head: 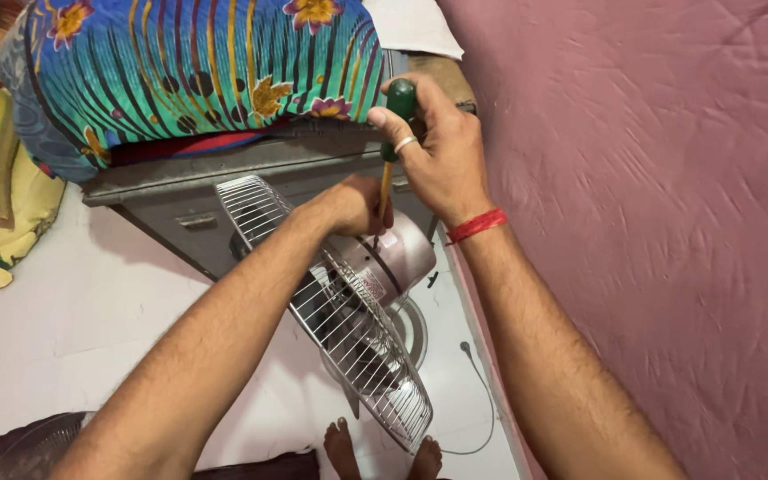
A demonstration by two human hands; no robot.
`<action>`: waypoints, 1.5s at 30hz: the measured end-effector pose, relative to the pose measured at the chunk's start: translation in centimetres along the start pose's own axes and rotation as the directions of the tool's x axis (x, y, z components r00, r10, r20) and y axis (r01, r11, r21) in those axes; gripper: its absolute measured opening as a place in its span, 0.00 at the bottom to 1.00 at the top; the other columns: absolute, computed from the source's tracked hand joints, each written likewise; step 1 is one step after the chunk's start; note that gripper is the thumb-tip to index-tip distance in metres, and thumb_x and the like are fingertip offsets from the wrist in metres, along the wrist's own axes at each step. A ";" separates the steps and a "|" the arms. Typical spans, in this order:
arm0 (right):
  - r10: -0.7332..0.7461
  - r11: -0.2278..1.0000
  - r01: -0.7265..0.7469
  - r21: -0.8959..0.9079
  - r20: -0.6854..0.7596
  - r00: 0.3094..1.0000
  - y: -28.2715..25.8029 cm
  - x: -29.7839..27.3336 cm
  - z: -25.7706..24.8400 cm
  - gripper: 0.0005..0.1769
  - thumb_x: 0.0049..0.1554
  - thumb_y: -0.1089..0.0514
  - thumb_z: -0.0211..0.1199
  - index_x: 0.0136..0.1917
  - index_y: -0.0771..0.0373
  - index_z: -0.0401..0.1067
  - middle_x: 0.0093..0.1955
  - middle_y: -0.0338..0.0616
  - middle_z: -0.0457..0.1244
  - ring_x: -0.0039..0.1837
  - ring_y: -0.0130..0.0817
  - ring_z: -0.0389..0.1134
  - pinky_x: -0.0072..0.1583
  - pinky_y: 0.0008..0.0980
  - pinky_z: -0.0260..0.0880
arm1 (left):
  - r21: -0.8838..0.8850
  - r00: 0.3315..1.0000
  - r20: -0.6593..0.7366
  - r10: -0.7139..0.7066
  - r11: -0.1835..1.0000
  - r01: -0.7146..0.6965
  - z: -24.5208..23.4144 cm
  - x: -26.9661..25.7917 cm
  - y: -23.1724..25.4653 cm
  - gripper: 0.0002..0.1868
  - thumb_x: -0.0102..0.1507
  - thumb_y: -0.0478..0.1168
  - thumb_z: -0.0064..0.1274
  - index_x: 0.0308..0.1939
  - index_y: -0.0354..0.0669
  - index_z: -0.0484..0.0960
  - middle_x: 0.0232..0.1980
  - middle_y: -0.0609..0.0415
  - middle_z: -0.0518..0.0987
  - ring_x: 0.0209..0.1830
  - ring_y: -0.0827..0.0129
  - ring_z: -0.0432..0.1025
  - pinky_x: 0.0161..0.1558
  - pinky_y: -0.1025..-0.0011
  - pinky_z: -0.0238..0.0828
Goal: The person disassembles a standing fan by removing the front grille and fan blades. They then use a screwdriver to loosen and tighten screws on the fan's motor housing and stand.
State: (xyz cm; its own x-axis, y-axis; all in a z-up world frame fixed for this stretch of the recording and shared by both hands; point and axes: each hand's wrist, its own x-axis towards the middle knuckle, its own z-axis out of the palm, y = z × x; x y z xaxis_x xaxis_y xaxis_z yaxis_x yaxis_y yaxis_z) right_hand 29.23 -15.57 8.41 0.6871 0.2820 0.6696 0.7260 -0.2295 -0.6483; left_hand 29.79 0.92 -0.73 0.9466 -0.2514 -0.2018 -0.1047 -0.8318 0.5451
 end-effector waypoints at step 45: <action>-0.156 0.946 0.077 0.315 0.233 0.960 1.8 0.7 -1.1 0.19 0.73 0.64 0.53 0.75 0.58 0.63 0.60 0.39 0.67 0.65 0.25 0.68 0.67 0.28 0.69 | 0.131 0.994 -0.101 -0.040 0.990 0.053 0.9 1.1 -0.6 0.17 0.49 0.49 0.73 0.35 0.45 0.87 0.38 0.48 0.85 0.40 0.57 0.81 0.45 0.61 0.78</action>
State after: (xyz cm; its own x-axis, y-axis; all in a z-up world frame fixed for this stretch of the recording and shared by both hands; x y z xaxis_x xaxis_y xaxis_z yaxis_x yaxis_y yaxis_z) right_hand 30.99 -16.84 8.11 0.5399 0.5237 0.6590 0.7301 0.0983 -0.6762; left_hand 30.60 0.72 -1.98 0.9759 -0.1670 -0.1402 -0.0936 -0.9014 0.4227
